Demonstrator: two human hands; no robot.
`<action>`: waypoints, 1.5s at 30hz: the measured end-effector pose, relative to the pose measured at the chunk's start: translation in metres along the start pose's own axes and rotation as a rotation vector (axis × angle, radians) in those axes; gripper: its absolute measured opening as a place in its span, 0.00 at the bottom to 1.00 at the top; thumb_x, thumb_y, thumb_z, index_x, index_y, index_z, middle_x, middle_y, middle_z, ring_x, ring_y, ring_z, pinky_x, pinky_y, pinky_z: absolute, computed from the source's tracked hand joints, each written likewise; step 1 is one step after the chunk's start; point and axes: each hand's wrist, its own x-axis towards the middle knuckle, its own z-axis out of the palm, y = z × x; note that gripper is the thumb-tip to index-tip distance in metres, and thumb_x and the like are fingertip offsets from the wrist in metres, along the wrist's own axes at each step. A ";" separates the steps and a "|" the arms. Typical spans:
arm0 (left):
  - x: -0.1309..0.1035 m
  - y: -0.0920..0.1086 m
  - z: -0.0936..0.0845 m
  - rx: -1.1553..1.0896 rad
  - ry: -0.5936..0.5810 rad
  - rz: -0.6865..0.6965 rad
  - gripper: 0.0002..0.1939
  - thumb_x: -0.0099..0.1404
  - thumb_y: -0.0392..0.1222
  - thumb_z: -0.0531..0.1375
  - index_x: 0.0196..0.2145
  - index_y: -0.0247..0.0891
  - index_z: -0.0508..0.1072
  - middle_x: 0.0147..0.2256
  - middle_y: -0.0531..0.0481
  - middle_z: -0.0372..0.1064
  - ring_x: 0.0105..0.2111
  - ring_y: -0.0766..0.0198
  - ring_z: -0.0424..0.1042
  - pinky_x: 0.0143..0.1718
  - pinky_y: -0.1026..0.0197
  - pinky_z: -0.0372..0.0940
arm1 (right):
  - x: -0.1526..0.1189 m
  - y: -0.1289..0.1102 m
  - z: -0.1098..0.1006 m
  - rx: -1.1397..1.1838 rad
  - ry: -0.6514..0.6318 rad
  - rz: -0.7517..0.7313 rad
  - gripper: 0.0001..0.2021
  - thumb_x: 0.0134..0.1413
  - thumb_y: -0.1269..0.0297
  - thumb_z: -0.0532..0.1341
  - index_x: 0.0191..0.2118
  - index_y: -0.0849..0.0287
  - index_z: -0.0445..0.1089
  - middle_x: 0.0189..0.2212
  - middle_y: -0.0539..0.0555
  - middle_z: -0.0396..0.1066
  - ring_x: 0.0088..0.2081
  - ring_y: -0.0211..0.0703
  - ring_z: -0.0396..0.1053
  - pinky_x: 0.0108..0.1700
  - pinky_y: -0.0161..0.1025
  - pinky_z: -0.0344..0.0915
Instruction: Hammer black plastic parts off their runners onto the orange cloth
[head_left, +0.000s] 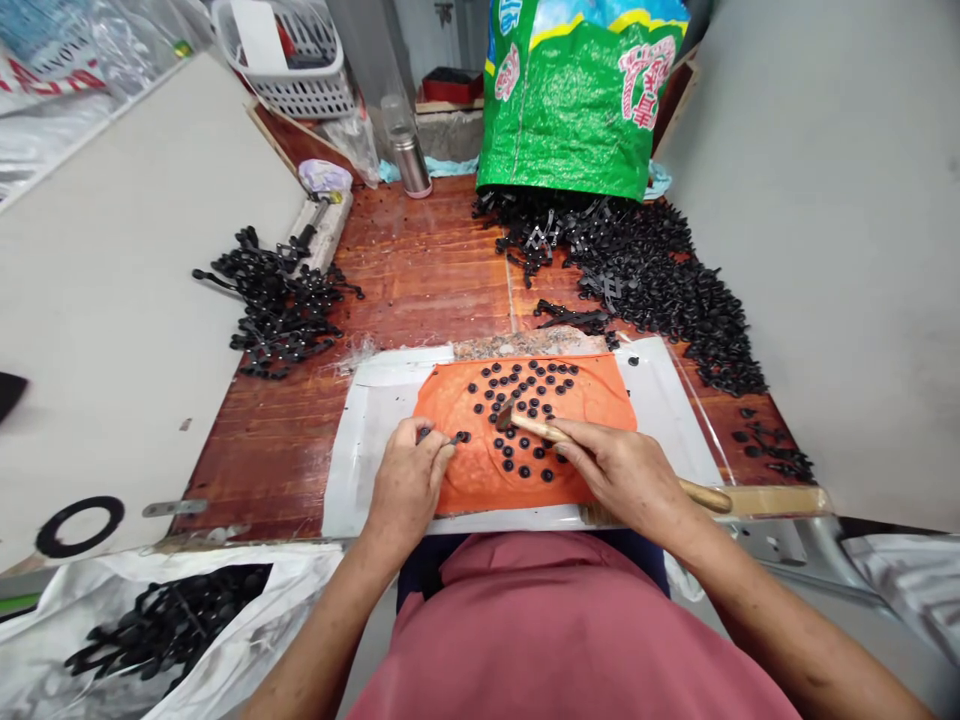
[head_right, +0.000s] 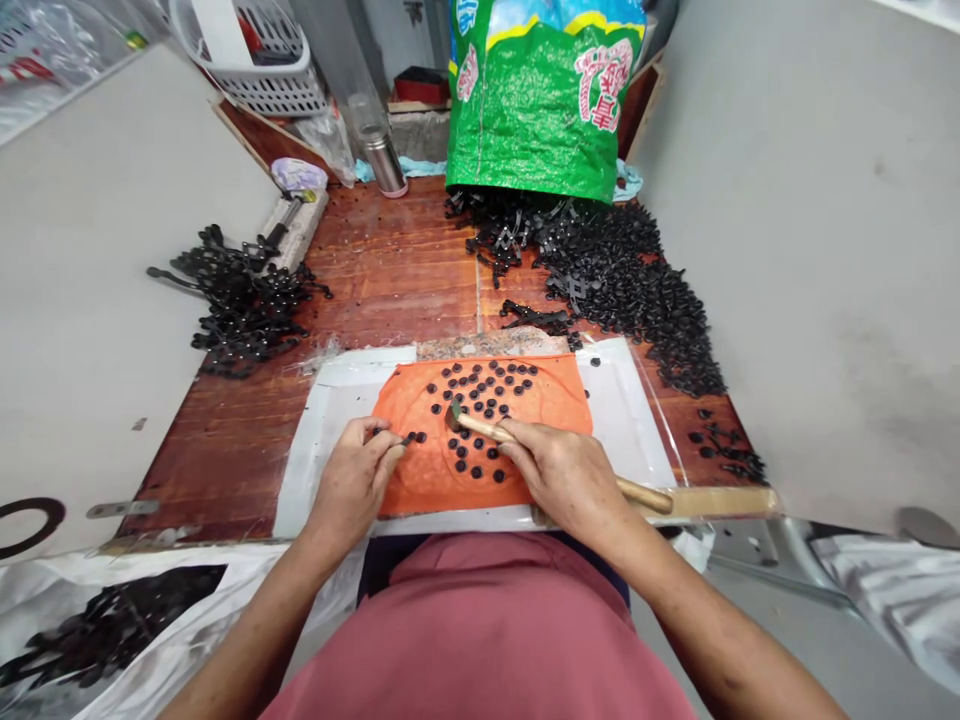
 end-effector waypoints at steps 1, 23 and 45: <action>0.000 0.000 -0.001 -0.010 0.000 0.001 0.14 0.73 0.43 0.51 0.35 0.38 0.74 0.46 0.42 0.64 0.46 0.53 0.70 0.50 0.49 0.69 | 0.000 -0.001 0.000 -0.008 -0.009 -0.014 0.15 0.71 0.59 0.57 0.57 0.44 0.74 0.48 0.48 0.81 0.44 0.50 0.81 0.39 0.40 0.72; 0.003 0.002 -0.003 -0.073 -0.010 -0.011 0.14 0.73 0.43 0.51 0.33 0.40 0.72 0.43 0.45 0.64 0.43 0.56 0.70 0.47 0.52 0.67 | 0.004 -0.007 0.001 0.010 -0.060 -0.041 0.16 0.72 0.58 0.55 0.60 0.44 0.72 0.46 0.48 0.82 0.43 0.45 0.80 0.39 0.37 0.68; 0.005 0.002 -0.001 0.060 -0.048 0.062 0.14 0.73 0.42 0.52 0.37 0.39 0.76 0.44 0.42 0.65 0.42 0.53 0.70 0.47 0.50 0.69 | 0.009 -0.030 0.003 0.026 0.019 -0.191 0.19 0.74 0.58 0.53 0.65 0.48 0.66 0.47 0.53 0.80 0.43 0.43 0.78 0.41 0.36 0.67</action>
